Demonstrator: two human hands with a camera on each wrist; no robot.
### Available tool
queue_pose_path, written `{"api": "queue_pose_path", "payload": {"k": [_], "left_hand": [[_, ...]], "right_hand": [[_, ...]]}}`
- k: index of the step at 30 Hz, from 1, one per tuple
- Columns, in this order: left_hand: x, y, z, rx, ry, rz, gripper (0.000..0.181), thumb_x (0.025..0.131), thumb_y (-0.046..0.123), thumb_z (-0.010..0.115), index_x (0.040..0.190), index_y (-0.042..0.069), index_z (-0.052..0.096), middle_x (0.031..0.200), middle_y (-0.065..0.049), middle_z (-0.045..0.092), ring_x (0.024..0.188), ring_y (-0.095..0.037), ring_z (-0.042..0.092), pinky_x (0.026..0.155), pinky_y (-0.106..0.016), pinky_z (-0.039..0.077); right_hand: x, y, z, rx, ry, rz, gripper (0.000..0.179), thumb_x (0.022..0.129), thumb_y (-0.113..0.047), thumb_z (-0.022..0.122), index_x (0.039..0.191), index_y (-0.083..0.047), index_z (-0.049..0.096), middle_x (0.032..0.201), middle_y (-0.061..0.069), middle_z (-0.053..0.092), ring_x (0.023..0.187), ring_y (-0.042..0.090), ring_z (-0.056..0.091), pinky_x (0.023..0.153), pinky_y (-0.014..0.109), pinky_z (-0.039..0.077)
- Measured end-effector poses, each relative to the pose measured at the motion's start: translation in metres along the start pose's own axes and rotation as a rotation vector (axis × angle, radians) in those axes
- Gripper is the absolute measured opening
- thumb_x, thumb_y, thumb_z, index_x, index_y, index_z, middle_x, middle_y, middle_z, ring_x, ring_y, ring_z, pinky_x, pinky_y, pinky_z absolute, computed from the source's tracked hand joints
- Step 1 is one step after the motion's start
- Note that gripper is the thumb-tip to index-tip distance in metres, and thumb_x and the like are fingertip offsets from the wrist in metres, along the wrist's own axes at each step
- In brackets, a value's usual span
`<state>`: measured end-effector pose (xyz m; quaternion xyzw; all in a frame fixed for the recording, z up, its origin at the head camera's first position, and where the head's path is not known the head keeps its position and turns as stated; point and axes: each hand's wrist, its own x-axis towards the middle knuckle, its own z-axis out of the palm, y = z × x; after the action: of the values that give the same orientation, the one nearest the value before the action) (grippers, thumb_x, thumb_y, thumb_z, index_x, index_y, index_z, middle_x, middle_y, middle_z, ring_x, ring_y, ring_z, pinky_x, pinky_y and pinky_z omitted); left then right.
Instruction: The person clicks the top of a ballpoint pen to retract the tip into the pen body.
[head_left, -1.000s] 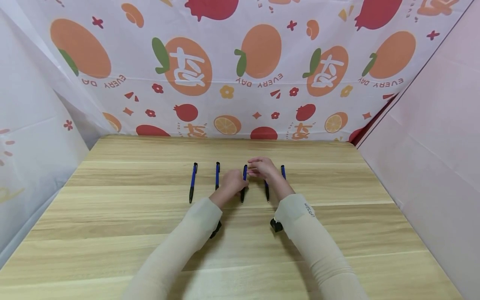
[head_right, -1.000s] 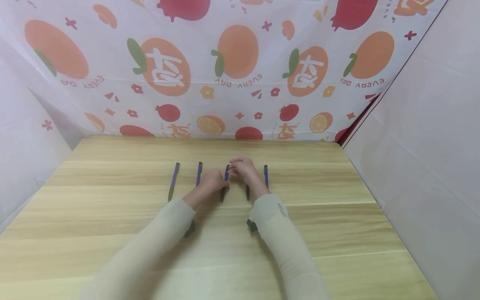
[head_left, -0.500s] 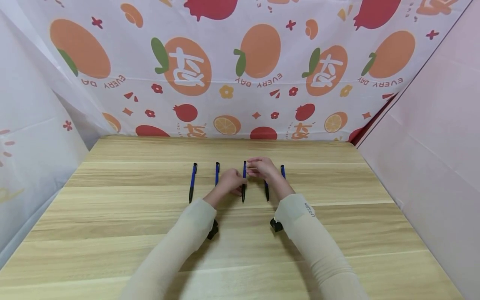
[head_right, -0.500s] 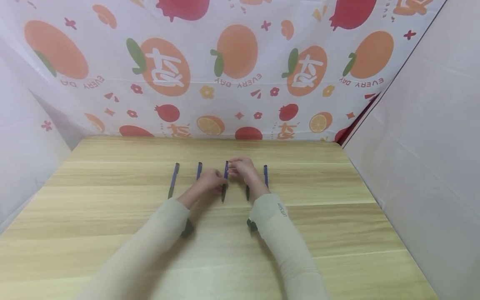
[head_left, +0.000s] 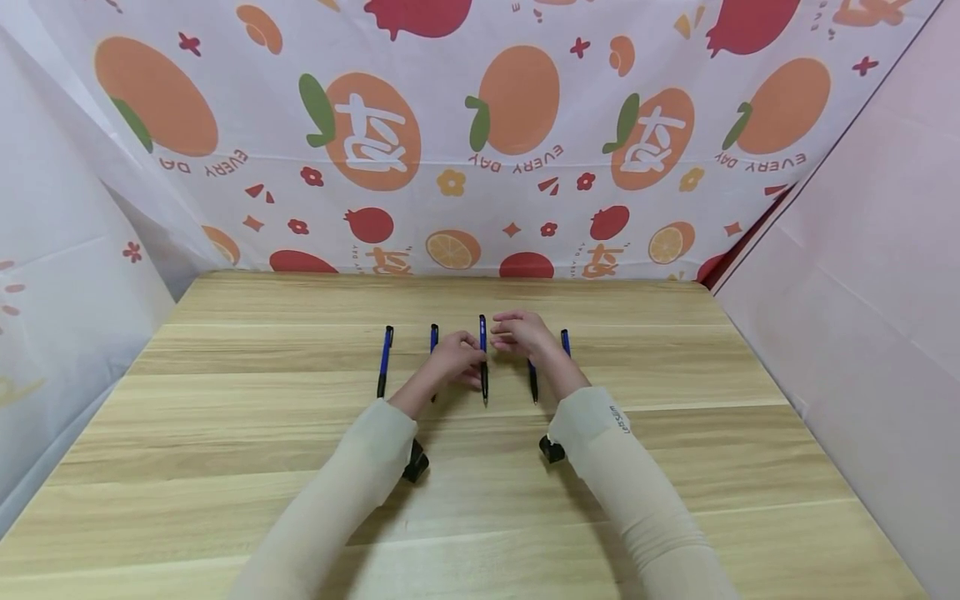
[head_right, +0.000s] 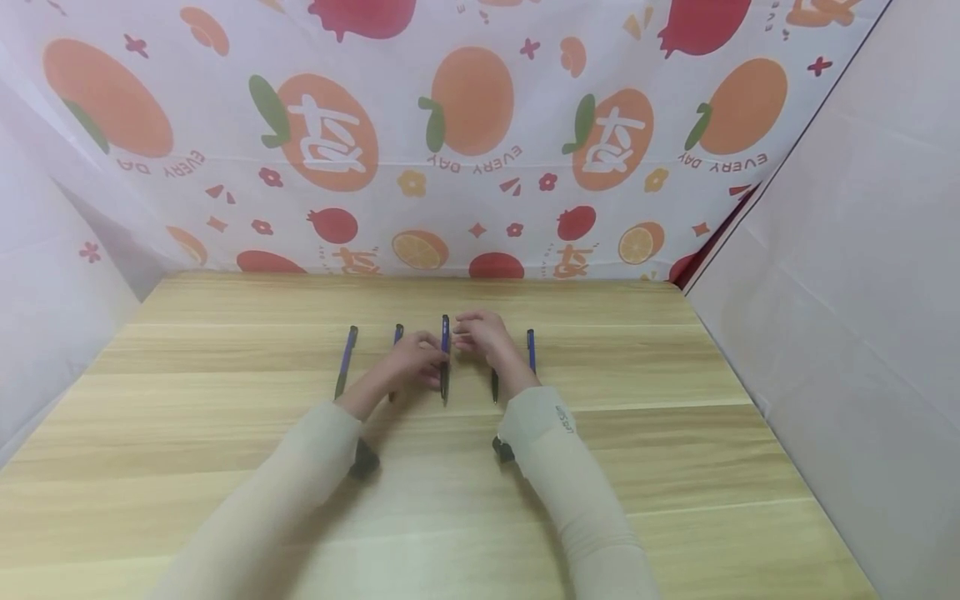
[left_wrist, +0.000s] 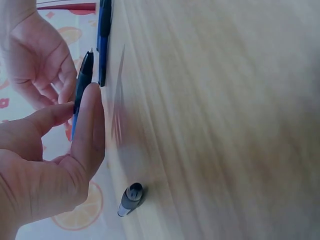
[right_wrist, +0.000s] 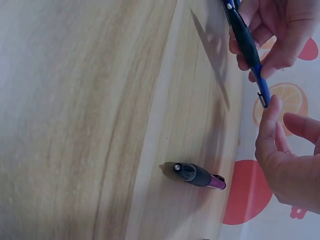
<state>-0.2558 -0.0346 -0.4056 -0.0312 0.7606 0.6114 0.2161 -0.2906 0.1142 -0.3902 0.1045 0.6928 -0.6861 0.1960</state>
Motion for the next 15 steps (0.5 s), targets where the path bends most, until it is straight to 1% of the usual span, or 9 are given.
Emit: {"api": "queue_pose_path", "payload": {"k": [4,8,10,15], "left_hand": [[-0.0004,0.0008,-0.0019,-0.018,-0.001,0.010,0.021,0.090,0.003,0.055,0.109,-0.002,0.048,0.083,-0.020,0.062,0.061,-0.022,0.061,0.065,-0.036,0.056],[-0.0018,0.0014,-0.0028,-0.016,-0.003,0.018,0.021,0.090,0.005,0.056,0.109,-0.001,0.048,0.085,-0.021,0.063,0.062,-0.021,0.062,0.065,-0.036,0.056],[-0.0024,0.0016,-0.0031,-0.011,-0.007,0.023,0.021,0.090,0.004,0.056,0.109,-0.001,0.048,0.085,-0.021,0.063,0.062,-0.021,0.062,0.065,-0.036,0.056],[-0.0037,0.0015,-0.0033,0.003,-0.010,0.033,0.019,0.091,0.004,0.055,0.108,-0.001,0.048,0.084,-0.022,0.063,0.062,-0.021,0.062,0.064,-0.037,0.056]], "right_hand": [[-0.0007,-0.0003,0.0015,-0.011,-0.004,-0.011,0.030,0.093,0.000,0.049,0.122,0.002,0.052,0.113,0.020,0.056,0.087,0.024,0.060,0.079,0.027,0.051],[-0.0007,-0.0001,0.0023,-0.016,-0.009,-0.019,0.028,0.093,0.000,0.049,0.120,0.002,0.053,0.112,0.020,0.056,0.086,0.023,0.061,0.072,0.023,0.053],[-0.0008,-0.0003,0.0025,-0.017,-0.010,-0.021,0.028,0.093,0.000,0.049,0.121,0.002,0.053,0.112,0.020,0.056,0.086,0.023,0.060,0.073,0.024,0.053],[-0.0015,-0.0019,0.0034,-0.005,-0.019,-0.021,0.030,0.094,-0.001,0.048,0.124,0.001,0.052,0.104,0.018,0.056,0.081,0.022,0.059,0.085,0.032,0.049]]}}
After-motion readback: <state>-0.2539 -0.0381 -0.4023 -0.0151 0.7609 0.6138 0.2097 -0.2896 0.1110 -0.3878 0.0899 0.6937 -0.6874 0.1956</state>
